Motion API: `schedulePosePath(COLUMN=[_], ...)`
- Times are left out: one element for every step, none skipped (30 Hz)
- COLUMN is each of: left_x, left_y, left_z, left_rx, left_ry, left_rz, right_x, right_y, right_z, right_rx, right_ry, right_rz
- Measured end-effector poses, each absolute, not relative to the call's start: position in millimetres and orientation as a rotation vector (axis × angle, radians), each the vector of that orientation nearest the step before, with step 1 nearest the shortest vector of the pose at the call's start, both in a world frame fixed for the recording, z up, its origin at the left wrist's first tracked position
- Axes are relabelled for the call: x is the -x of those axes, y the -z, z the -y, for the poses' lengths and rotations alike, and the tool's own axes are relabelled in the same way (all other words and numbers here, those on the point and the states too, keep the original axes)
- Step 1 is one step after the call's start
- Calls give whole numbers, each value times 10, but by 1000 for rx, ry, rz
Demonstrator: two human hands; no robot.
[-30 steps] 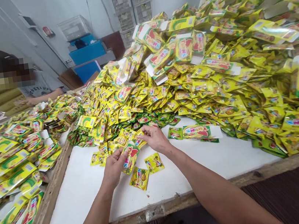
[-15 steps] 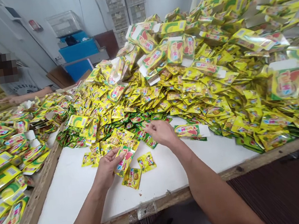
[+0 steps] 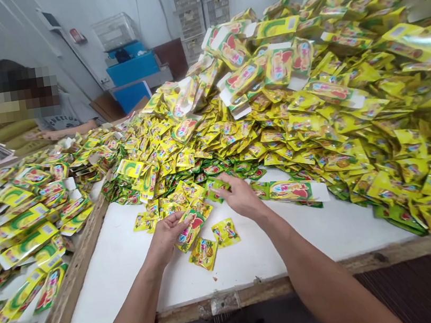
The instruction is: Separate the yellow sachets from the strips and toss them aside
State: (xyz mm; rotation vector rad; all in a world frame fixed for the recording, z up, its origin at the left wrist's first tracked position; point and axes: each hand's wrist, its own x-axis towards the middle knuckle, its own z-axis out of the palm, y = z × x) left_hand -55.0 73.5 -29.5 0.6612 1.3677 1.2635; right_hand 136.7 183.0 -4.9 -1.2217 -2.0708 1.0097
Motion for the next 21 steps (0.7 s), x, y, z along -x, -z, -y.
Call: schedulePosePath(left_x=[551,551,552,553,553,552,549,545,539,533,526,519,514,509,505,500,496,491,485,480,475], left_y=[291,286,279,272,266,260,257,255,256,259,264,271,279,286,292,296,296,290,280,265,248], left_z=[-732,-729,-726,-723,-721,-718,-715,-712,-710,-709,-709,-711,-714,-721,-729,-739,-749,-759,-766,-771,-772], left_rx=[-681,-691,-697,-706,-719,-741,-769,-795,-821,-845,-869,-893,-913,-925,-922,-900,-864,-819,-773,-732,-698], left_ry=[-1255,-1249,-1245,-1237,-1227,-1214,-1199,-1186,-1176,-1169,-1160,-1149,-1137,-1127,-1126,-1136,-1157,-1183,-1207,-1227,-1243], left_rz=[-1357,-1345,-1332,-1320,-1313,-1314,-1321,-1334,-1353,-1372,-1389,-1403,-1414,-1425,-1432,-1438,-1443,-1444,-1440,-1429,-1415], right_x=[-1338,-1309,-1285,-1268,-1259,-1257,-1258,-1260,-1260,-1256,-1247,-1233,-1217,-1200,-1183,-1169,-1158,-1151,-1145,-1140,-1135], right_y=[37,27,20,17,17,21,27,36,47,60,74,87,98,105,106,99,86,66,43,17,-6], right_z=[-1809,-1787,-1770,-1758,-1751,-1748,-1748,-1750,-1750,-1750,-1746,-1740,-1732,-1723,-1712,-1700,-1688,-1675,-1660,-1645,-1629], right_rx=[1150,1085,1030,990,957,925,887,847,818,803,808,838,884,929,961,973,968,951,933,925,929], right_ry=[-1034,-1031,-1003,-959,-915,-883,-866,-858,-857,-868,-896,-937,-989,-1051,-1128,-1215,-1301,-1374,-1431,-1466,-1475], right_rz=[2116,2187,2267,2341,2403,2454,2500,2541,2570,2582,2574,2545,2497,2432,2348,2242,2120,2000,1902,1839,1819])
